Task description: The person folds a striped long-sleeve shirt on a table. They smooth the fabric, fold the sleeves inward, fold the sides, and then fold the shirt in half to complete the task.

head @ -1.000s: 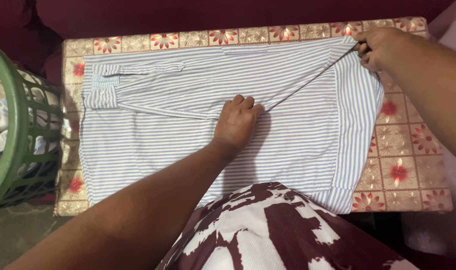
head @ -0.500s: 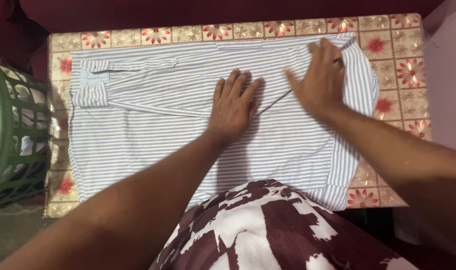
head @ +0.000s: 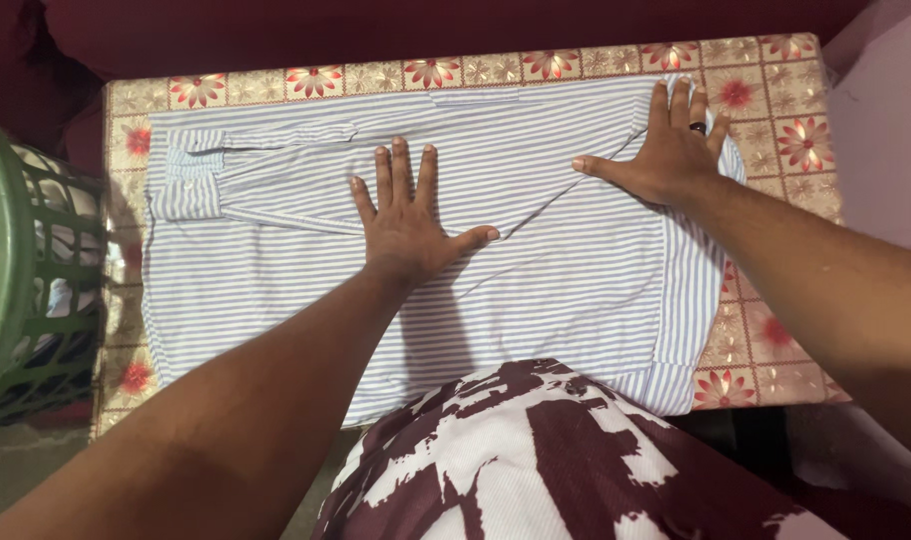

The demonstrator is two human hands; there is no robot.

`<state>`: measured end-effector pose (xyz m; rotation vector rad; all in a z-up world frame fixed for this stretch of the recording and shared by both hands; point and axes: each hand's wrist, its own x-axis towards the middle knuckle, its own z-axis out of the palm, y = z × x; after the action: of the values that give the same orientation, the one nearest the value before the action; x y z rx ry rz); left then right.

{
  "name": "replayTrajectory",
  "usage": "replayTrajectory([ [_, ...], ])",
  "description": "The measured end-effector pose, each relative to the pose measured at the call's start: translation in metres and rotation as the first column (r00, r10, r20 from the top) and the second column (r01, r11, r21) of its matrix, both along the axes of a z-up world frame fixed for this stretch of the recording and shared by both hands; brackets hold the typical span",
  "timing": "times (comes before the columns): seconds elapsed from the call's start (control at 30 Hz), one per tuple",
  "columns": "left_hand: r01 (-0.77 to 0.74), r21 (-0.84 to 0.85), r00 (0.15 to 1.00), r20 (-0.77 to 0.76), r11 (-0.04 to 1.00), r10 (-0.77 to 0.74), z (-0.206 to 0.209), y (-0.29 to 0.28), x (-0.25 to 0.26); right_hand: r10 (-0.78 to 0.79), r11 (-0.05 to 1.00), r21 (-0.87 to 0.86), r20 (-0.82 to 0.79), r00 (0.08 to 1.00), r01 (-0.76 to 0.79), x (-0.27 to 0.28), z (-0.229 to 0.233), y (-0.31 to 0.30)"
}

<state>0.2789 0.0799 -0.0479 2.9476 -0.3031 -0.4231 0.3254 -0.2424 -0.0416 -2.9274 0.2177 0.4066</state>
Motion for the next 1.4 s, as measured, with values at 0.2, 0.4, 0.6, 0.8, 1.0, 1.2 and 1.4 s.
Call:
replayTrajectory([
  [0.2,-0.014,-0.015,1.000,0.003,1.000,0.014,-0.008,0.019,0.002,0.026,0.999,-0.029,0.153,0.988,-0.021,-0.018,-0.004,0.008],
  [0.4,-0.161,0.063,0.987,0.029,0.985,0.160,-0.011,0.087,0.011,0.060,0.997,-0.048,0.162,0.985,-0.053,-0.064,-0.011,0.020],
  [0.6,-0.337,0.055,0.941,0.004,0.940,0.337,-0.009,0.142,0.014,0.100,0.994,0.022,0.193,0.976,-0.107,-0.110,-0.013,0.054],
  [0.8,-0.410,-0.096,0.890,0.173,0.907,0.421,-0.030,0.158,-0.028,0.119,0.989,0.062,0.201,0.972,-0.134,-0.151,-0.008,0.084],
  [1.0,-0.443,-0.231,0.839,0.233,0.866,0.492,-0.045,0.156,-0.097,0.101,0.984,0.114,0.267,0.958,-0.135,-0.201,-0.015,0.084],
  [1.2,-0.481,-0.258,0.820,0.207,0.838,0.534,-0.042,0.165,-0.154,0.083,0.994,0.054,0.240,0.967,-0.099,-0.243,-0.034,0.073],
  [1.4,-0.619,-0.213,0.700,0.287,0.756,0.654,-0.044,0.198,-0.199,0.019,0.997,-0.076,0.321,0.947,0.006,-0.276,-0.045,0.051],
])
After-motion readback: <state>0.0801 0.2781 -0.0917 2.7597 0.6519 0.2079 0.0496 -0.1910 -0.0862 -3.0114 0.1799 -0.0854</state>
